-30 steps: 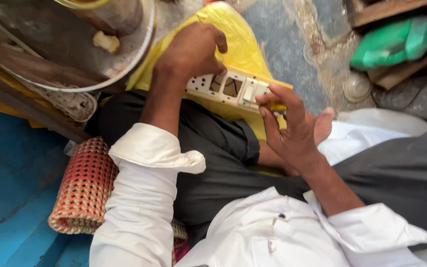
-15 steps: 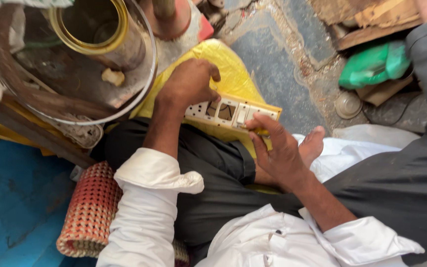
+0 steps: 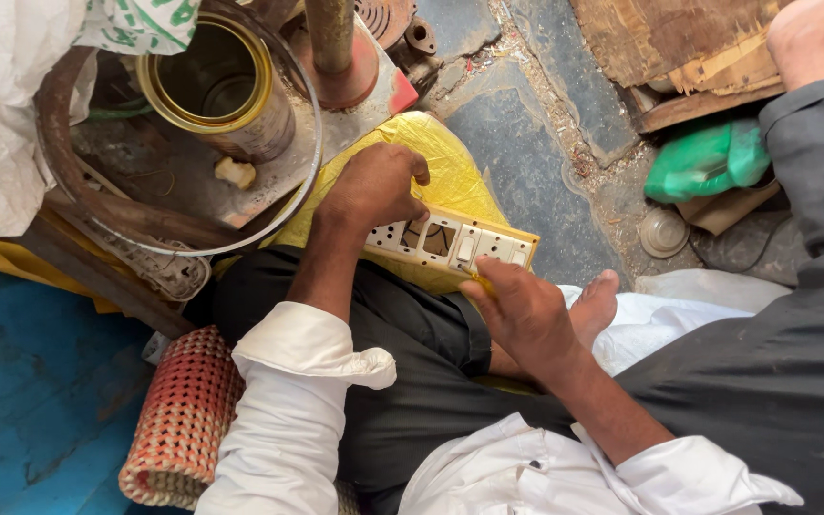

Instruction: The person is repairing an electrical switchboard by using a screwdriver to tighten screws, stripping a wire, and adjusting internal components.

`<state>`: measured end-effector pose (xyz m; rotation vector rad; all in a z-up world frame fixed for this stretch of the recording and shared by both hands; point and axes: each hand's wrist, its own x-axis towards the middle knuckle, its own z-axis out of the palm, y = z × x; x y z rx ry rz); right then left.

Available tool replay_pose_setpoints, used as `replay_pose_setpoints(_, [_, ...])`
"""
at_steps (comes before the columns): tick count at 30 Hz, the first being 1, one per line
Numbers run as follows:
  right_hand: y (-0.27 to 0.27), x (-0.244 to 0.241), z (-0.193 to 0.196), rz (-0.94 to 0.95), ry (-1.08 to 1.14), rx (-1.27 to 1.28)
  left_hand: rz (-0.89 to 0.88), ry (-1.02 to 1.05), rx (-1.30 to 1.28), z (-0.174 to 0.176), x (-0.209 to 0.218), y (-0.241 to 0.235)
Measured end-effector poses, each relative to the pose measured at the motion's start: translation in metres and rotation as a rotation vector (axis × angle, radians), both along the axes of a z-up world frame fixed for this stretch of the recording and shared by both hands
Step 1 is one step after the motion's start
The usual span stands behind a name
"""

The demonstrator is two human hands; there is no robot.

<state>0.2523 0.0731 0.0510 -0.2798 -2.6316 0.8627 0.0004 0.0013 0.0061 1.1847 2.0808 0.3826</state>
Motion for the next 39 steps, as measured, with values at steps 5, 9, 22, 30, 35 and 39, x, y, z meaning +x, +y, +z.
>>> replay_pose_setpoints(5, [-0.006, -0.008, 0.008, 0.117, 0.047, -0.2, -0.014, 0.015, 0.039, 0.003, -0.003, 0.002])
replay_pose_setpoints(9, [-0.007, -0.008, 0.002, 0.129, -0.089, 0.02, -0.008, 0.007, 0.027, 0.001, 0.002, 0.0])
replay_pose_setpoints(22, [-0.009, -0.013, 0.001, 0.108, 0.02, -0.002, -0.04, -0.003, -0.004, 0.004, -0.002, 0.005])
replay_pose_setpoints(30, [-0.011, 0.009, -0.006, -0.003, 0.024, -0.281, -0.051, -0.076, -0.033, 0.002, 0.001, 0.005])
replay_pose_setpoints(35, [-0.01, 0.016, -0.002, 0.046, -0.006, -0.286, -0.09, -0.125, -0.087, -0.009, 0.008, 0.005])
replay_pose_setpoints(39, [-0.015, 0.008, 0.01, 0.328, -0.021, -0.026, -0.237, -0.108, -0.164, -0.007, 0.019, 0.008])
